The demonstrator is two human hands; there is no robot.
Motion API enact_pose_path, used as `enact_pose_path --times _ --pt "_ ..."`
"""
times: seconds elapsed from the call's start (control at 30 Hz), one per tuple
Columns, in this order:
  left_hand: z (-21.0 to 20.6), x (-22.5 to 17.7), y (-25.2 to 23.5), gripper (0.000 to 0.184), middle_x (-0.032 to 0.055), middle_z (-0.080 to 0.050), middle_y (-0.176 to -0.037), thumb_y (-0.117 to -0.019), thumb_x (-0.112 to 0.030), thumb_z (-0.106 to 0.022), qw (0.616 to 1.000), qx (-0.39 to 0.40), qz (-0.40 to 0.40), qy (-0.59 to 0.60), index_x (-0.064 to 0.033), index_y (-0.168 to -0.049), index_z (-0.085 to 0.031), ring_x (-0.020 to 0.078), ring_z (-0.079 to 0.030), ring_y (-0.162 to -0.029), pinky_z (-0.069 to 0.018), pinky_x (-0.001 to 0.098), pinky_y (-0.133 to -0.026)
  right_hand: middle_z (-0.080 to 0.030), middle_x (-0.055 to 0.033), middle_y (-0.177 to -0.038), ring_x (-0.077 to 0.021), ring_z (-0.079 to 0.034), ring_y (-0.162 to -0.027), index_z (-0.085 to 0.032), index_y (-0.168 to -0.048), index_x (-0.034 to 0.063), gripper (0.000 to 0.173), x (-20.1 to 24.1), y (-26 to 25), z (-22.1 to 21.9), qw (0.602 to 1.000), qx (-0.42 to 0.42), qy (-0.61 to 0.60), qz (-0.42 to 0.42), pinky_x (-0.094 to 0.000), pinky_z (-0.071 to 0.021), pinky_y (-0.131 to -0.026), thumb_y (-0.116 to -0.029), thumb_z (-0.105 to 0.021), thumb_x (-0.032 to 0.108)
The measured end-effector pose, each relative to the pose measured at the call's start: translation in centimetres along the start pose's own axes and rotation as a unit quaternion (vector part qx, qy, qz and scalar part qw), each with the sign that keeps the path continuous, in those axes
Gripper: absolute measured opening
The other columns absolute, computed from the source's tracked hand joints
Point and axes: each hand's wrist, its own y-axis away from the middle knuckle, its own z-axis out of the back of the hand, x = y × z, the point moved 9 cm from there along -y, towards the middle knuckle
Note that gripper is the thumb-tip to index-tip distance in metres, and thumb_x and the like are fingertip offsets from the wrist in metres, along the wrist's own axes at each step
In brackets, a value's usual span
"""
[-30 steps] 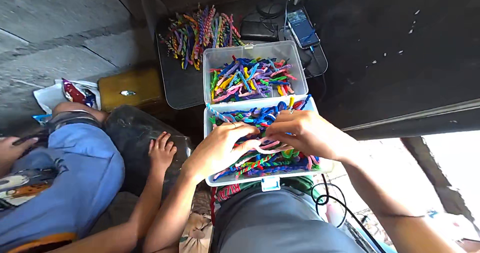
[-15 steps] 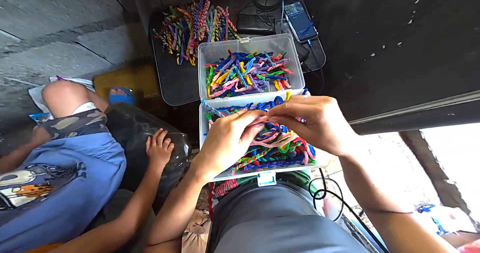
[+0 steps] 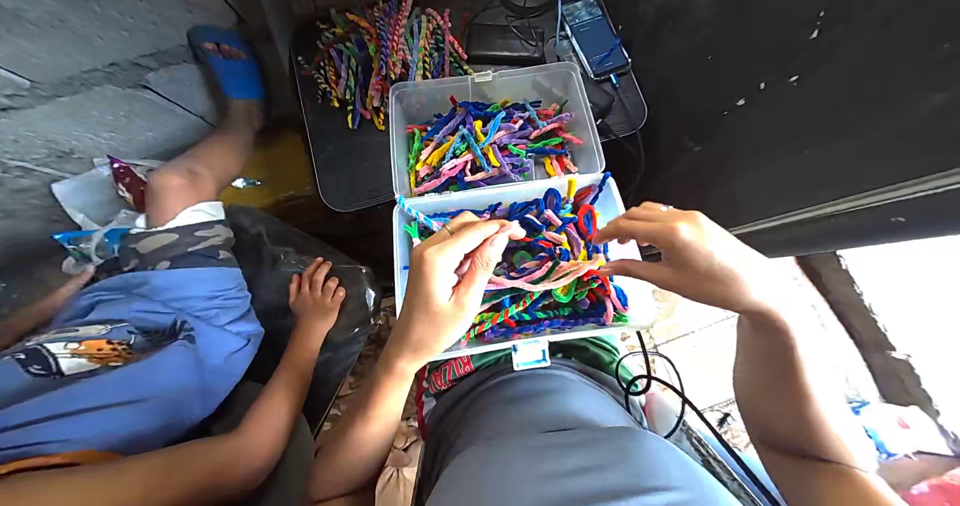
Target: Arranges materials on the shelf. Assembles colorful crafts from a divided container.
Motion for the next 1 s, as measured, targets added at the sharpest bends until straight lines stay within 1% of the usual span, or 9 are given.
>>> enact_pose_path --times 0.13,0.2,0.27,0.33,0.4,0.47,0.63,0.8,1.0 --pt "-0.5 -0.3 0.0 0.022 -0.0023 -0.062 -0.089 -0.1022 -0.007 -0.054 1.000 -0.004 0.007 -0.004 0.0029 -0.107 -0.073 -0.0065 -0.051 -0.068 -0.0438 0.0080 -0.060 -0.071 0.0002 -0.082 -0.0026 -0.064 -0.076 -0.077 -0.092 0.0079 0.017 0.2 1.3 -0.6 0.997 -0.062 -0.047 0.026 -0.0151 -0.0519 -0.072 -0.0948 -0.065 0.019" --pt "-0.6 -0.7 -0.3 0.022 -0.0021 -0.061 -0.089 -0.1019 -0.007 -0.054 1.000 0.000 0.002 -0.012 0.0029 -0.108 -0.073 -0.0066 -0.050 -0.068 -0.0434 0.0075 -0.060 -0.069 0.0005 -0.082 -0.0004 -0.062 -0.078 -0.077 -0.092 0.0071 0.018 0.9 1.6 -0.2 0.994 -0.084 -0.048 0.041 -0.0122 -0.0495 -0.073 -0.0962 -0.063 0.018" --pt "-0.8 -1.0 -0.4 0.022 -0.0016 -0.062 -0.089 -0.1022 -0.007 -0.054 1.000 0.003 -0.003 -0.016 0.0030 -0.108 -0.073 -0.0065 -0.050 -0.067 -0.0428 0.0074 -0.059 -0.070 -0.0006 -0.087 -0.0054 -0.064 -0.082 -0.076 -0.095 0.0084 0.016 1.5 1.4 -0.2 0.995 -0.085 -0.022 0.042 -0.0169 -0.0514 -0.075 -0.0948 -0.064 0.020" --pt "-0.9 -1.3 -0.4 0.022 -0.0019 -0.060 -0.088 -0.1022 -0.007 -0.054 1.000 0.003 -0.008 -0.013 0.0030 -0.108 -0.073 -0.0063 -0.049 -0.066 -0.0422 0.0074 -0.058 -0.072 -0.0062 -0.094 -0.0182 -0.068 -0.088 -0.076 -0.099 0.0072 0.016 1.8 1.1 -1.2 0.997 -0.062 0.009 0.045 -0.0304 -0.0564 -0.076 -0.0911 -0.069 0.020" --pt "-0.9 -1.6 -0.2 0.022 -0.0012 -0.061 -0.089 -0.1022 -0.007 -0.054 1.000 0.003 -0.016 -0.009 0.0039 -0.107 -0.072 -0.0060 -0.049 -0.066 -0.0424 0.0078 -0.058 -0.072 -0.0090 -0.091 -0.0244 -0.070 -0.088 -0.076 -0.094 0.0054 0.012 2.0 0.9 -2.4 0.997 -0.043 0.031 0.064 -0.0366 -0.0575 -0.074 -0.0911 -0.069 0.014" --pt "-0.8 -1.7 0.1 0.022 -0.0010 -0.063 -0.092 -0.1020 -0.007 -0.054 1.000 0.003 -0.018 -0.011 0.0039 -0.107 -0.072 -0.0063 -0.051 -0.068 -0.0439 0.0080 -0.060 -0.072 -0.0080 -0.085 -0.0228 -0.070 -0.083 -0.077 -0.088 0.0056 0.012 2.3 1.2 -2.6 0.995 -0.045 0.044 0.079 -0.0347 -0.0572 -0.071 -0.0925 -0.067 0.011" --pt "-1.0 -1.5 0.8 0.021 0.0002 -0.064 -0.095 -0.1020 -0.009 -0.056 1.000 0.003 -0.004 -0.025 0.0025 -0.107 -0.073 -0.0055 -0.055 -0.071 -0.0479 0.0090 -0.063 -0.070 -0.0039 -0.091 -0.0157 -0.065 -0.087 -0.078 -0.093 0.0087 0.021 4.7 2.2 0.3 0.988 -0.090 0.066 0.109 -0.0248 -0.0527 -0.075 -0.0974 -0.059 0.012" --pt "-2.8 -4.0 1.1 0.021 0.0055 -0.062 -0.104 -0.1017 -0.010 -0.059 0.998 0.012 -0.051 -0.044 0.0026 -0.107 -0.074 -0.0021 -0.060 -0.085 -0.0527 0.0103 -0.074 -0.070 -0.0116 -0.095 -0.0210 -0.064 -0.092 -0.075 -0.102 0.0052 0.017 11.0 2.6 2.7 0.957 -0.174 0.097 0.213 -0.0273 -0.0514 -0.078 -0.1012 -0.057 0.004" --pt "-3.0 -6.3 1.9 0.025 0.0061 -0.069 -0.096 -0.1048 -0.012 -0.054 0.995 0.046 -0.079 -0.029 0.0032 -0.104 -0.074 -0.0029 -0.062 -0.084 -0.0511 0.0103 -0.075 -0.068 -0.0126 -0.092 -0.0192 -0.065 -0.089 -0.067 -0.101 0.0010 0.005 13.6 2.8 3.7 0.910 -0.279 0.118 0.282 -0.0254 -0.0527 -0.081 -0.0997 -0.062 0.002"
